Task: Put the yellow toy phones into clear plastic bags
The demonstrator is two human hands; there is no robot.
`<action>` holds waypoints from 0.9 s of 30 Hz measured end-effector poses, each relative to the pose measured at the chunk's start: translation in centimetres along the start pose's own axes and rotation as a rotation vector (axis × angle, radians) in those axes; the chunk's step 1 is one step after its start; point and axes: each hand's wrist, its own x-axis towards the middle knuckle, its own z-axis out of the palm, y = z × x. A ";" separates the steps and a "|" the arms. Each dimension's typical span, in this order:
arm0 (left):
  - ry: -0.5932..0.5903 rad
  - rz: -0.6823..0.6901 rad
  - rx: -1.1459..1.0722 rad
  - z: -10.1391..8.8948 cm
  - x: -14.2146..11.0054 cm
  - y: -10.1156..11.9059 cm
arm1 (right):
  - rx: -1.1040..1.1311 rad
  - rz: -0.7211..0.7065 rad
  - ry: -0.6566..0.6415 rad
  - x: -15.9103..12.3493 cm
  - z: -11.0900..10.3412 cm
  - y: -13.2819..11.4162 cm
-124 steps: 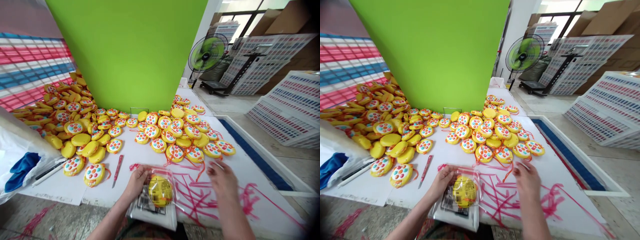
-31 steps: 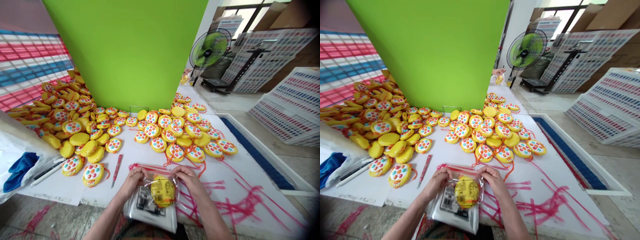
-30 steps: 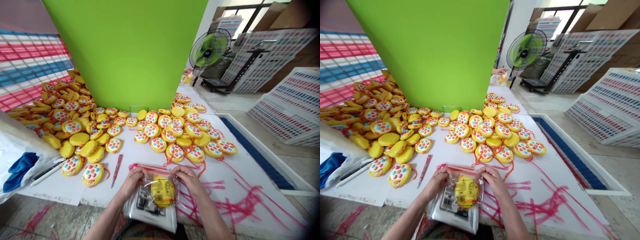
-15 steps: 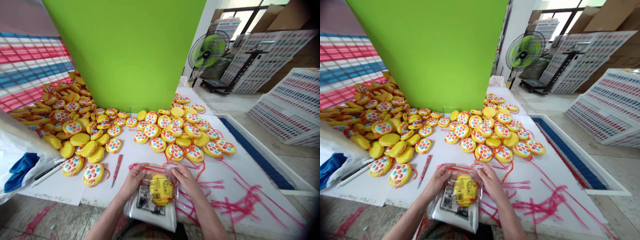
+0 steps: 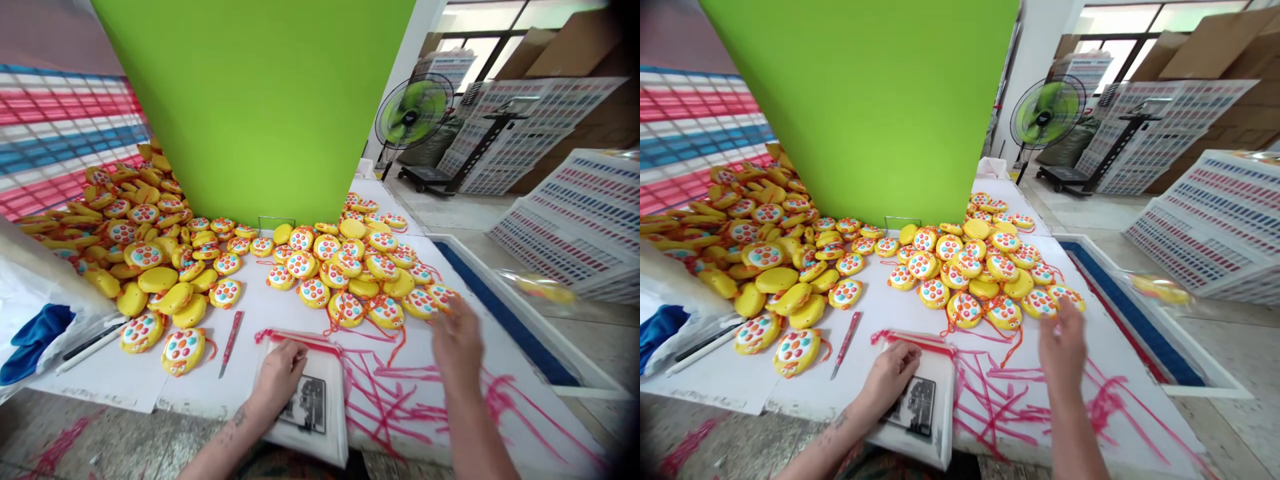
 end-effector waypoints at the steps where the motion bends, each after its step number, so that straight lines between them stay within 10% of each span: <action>1: -0.020 0.039 0.080 0.0 0.0 0.2 | -0.075 -0.049 -0.149 -0.6 1.2 0.4; 7: -0.121 0.160 0.499 -0.1 0.2 1.0 | -0.302 -0.397 -0.405 -3.7 6.3 2.3; 27: 0.114 0.213 0.614 1.5 0.4 -0.6 | -0.548 -0.394 -0.311 -4.5 3.4 -0.4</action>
